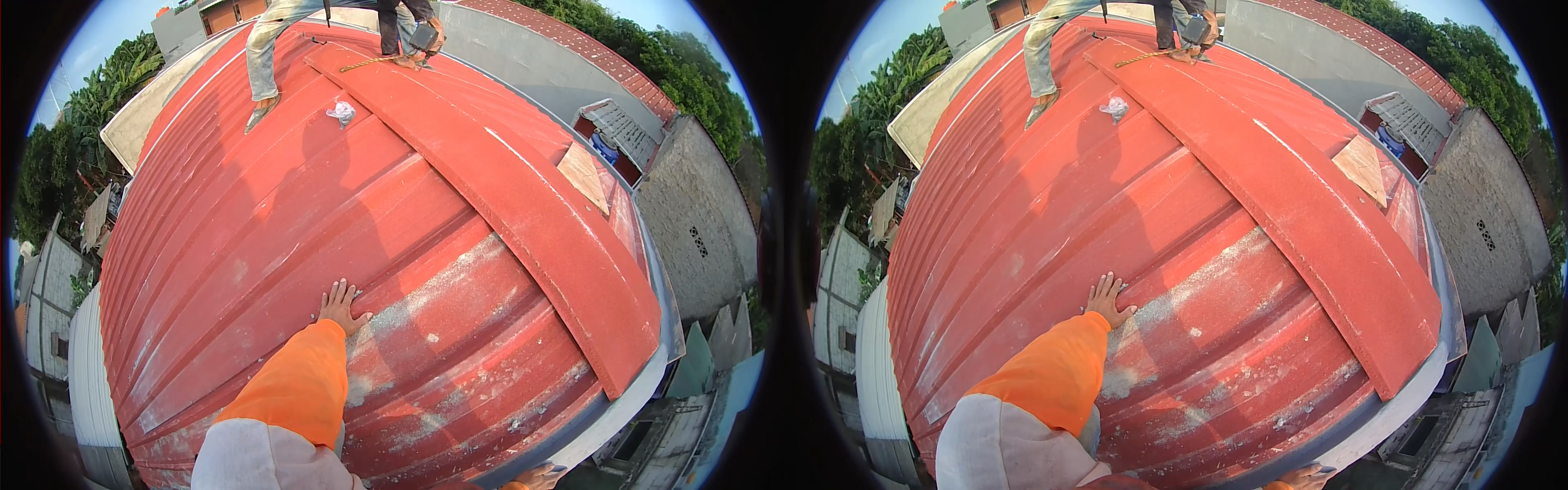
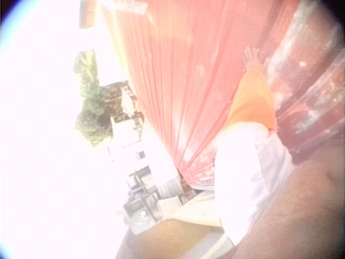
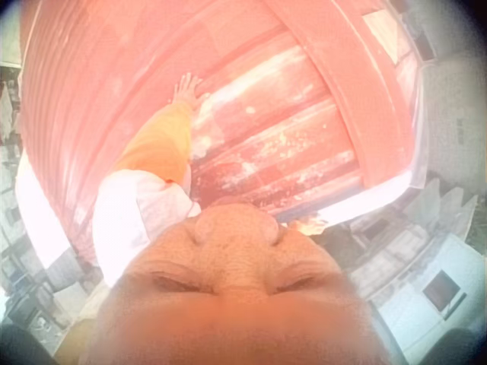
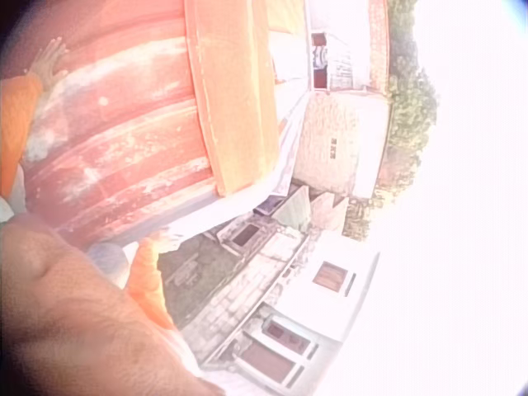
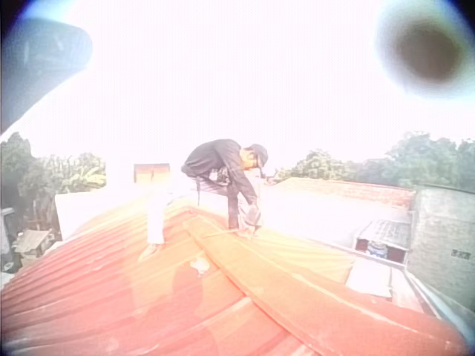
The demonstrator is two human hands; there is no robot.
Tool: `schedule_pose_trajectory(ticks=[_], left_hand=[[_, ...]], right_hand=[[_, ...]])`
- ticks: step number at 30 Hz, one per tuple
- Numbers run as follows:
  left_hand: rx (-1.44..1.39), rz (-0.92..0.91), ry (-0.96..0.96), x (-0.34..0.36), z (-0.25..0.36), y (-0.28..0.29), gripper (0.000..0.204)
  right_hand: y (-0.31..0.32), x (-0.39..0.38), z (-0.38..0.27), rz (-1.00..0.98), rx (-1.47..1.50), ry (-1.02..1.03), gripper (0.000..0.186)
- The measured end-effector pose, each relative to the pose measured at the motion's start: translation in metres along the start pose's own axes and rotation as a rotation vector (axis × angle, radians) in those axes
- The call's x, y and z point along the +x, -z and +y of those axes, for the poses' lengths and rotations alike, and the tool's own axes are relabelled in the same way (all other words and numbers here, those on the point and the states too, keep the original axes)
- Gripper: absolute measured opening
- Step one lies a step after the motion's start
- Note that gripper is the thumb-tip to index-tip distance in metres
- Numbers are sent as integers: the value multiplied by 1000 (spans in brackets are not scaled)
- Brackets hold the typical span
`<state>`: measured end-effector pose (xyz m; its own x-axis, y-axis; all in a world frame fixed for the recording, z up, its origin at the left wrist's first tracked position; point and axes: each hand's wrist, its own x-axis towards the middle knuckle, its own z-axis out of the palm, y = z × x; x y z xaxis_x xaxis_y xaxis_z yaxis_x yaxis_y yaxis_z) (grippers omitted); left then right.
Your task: Installing and securing red metal roofing sheets on a curved roof structure.
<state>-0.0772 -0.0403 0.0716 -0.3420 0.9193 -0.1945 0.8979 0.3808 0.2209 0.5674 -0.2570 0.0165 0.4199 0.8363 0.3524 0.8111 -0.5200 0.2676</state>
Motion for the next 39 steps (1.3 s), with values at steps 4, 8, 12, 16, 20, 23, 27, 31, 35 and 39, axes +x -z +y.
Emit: schedule_pose_trajectory(ticks=[4,8,12,16,20,23,27,31,35,39], left_hand=[[3,-9,-6,2,4,-1,93],[3,-11,-5,2,3,-2,92],[5,4,-13,2,-1,-5,93],[-12,23,-34,3,-2,-8,94],[-12,11,-37,4,-1,-6,94],[12,-12,-7,3,2,-2,93],[1,-5,-6,2,2,-2,92],[8,-7,-4,2,4,-1,91],[-8,-13,-18,2,1,0,93],[-3,-10,-12,3,1,1,91]], right_hand=[[-63,-12,42,-208,-106,122,64],[-53,-14,40,-342,-403,206,63],[-33,-7,26,-276,-324,160,62],[-25,-7,22,-246,-299,130,62],[-19,-6,18,-219,-269,105,61],[-13,-4,15,-206,-251,89,61],[-11,-3,14,-197,-249,83,61],[-13,-3,16,-199,-272,99,60],[-11,-6,16,-205,-307,122,60],[2,-9,14,-204,-356,148,59]])
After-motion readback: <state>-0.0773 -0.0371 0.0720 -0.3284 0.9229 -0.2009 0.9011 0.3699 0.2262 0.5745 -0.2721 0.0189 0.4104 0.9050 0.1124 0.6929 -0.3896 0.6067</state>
